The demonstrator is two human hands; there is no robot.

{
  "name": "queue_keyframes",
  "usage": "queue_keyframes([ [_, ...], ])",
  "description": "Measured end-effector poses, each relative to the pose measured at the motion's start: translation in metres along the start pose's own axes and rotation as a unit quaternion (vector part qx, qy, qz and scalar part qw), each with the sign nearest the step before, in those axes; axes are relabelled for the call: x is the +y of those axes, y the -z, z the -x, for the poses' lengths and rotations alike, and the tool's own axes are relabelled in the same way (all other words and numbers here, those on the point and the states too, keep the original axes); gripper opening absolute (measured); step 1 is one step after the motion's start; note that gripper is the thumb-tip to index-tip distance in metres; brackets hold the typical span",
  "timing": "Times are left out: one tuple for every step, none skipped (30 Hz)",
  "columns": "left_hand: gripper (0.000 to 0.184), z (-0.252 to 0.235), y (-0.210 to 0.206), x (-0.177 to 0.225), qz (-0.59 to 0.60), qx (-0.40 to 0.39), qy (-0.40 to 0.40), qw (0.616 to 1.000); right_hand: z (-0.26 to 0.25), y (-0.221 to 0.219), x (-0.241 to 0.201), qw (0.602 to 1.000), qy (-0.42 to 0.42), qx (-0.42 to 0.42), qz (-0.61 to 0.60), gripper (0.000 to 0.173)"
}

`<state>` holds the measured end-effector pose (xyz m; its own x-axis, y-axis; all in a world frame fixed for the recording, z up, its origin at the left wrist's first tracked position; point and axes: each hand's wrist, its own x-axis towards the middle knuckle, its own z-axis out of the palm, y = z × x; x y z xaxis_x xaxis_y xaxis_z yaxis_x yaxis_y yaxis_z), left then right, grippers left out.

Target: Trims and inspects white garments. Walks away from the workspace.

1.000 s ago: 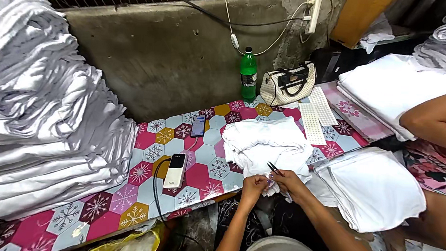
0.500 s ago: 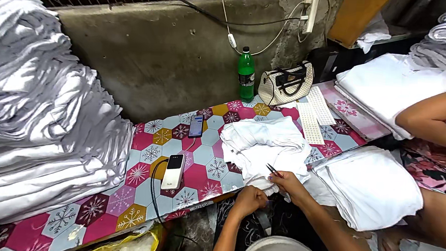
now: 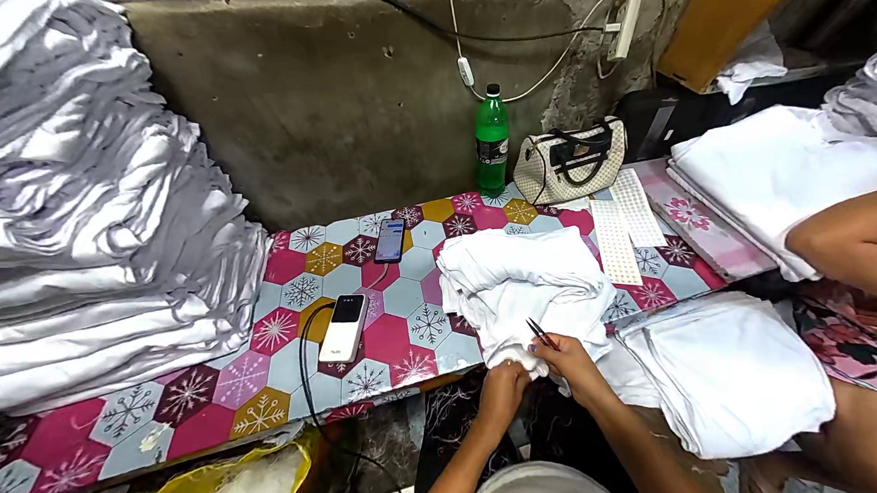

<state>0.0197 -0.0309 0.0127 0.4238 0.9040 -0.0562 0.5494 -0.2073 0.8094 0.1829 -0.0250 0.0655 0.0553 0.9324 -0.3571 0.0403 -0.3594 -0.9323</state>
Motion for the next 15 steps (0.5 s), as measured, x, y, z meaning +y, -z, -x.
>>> queue_keyframes([
  [0.020, 0.007, 0.000, -0.007, -0.008, -0.034, 0.001, 0.999, 0.000, 0.001, -0.001, 1.000, 0.012, 0.013, 0.010, 0.010],
  [0.020, 0.018, 0.001, -0.015, -0.011, -0.084, 0.014, 0.996, 0.001, 0.002, -0.001, 0.999, 0.022, 0.023, 0.017, 0.009],
  [0.020, 0.028, 0.003, -0.022, -0.021, -0.155, 0.045, 0.987, 0.002, 0.004, 0.001, 0.999, 0.028, 0.028, 0.021, 0.009],
  [0.021, 0.035, 0.007, -0.025, -0.047, -0.237, 0.090, 0.966, 0.002, 0.006, 0.002, 0.999, 0.031, 0.029, 0.025, 0.009],
  [0.025, 0.039, 0.012, -0.025, -0.087, -0.299, 0.134, 0.941, 0.002, 0.007, 0.003, 0.999, 0.034, 0.030, 0.029, 0.010],
  [0.031, 0.042, 0.017, -0.018, -0.119, -0.307, 0.163, 0.930, 0.002, 0.007, 0.004, 0.998, 0.041, 0.031, 0.039, 0.009],
  [0.035, 0.046, 0.020, -0.010, -0.133, -0.245, 0.165, 0.946, 0.003, 0.005, 0.004, 0.997, 0.052, 0.033, 0.054, 0.010],
  [0.037, 0.049, 0.021, -0.004, -0.128, -0.119, 0.136, 0.975, 0.004, 0.002, 0.004, 0.994, 0.067, 0.036, 0.075, 0.010],
  [0.035, 0.046, 0.016, 0.000, -0.111, 0.043, 0.081, 0.990, 0.006, -0.002, 0.004, 0.990, 0.086, 0.041, 0.104, 0.012],
  [0.036, 0.035, 0.009, -0.001, -0.106, 0.189, 0.021, 0.976, 0.009, -0.005, 0.004, 0.982, 0.111, 0.051, 0.143, 0.014],
  [0.044, 0.021, 0.005, -0.006, -0.108, 0.274, -0.014, 0.956, 0.011, -0.007, 0.006, 0.966, 0.150, 0.071, 0.198, 0.016],
  [0.052, 0.008, 0.002, -0.014, -0.106, 0.305, -0.021, 0.946, 0.014, -0.008, 0.009, 0.939, 0.202, 0.101, 0.261, 0.019],
  [0.053, -0.001, 0.000, -0.027, -0.096, 0.311, -0.017, 0.945, 0.016, -0.008, 0.013, 0.897, 0.268, 0.140, 0.323, 0.021],
  [0.053, -0.005, -0.001, -0.040, -0.084, 0.321, -0.024, 0.943, 0.015, -0.006, 0.018, 0.843, 0.338, 0.187, 0.375, 0.022],
  [0.053, -0.005, 0.000, -0.051, -0.066, 0.335, -0.045, 0.939, 0.014, 0.000, 0.022, 0.795, 0.391, 0.223, 0.407, 0.023],
])
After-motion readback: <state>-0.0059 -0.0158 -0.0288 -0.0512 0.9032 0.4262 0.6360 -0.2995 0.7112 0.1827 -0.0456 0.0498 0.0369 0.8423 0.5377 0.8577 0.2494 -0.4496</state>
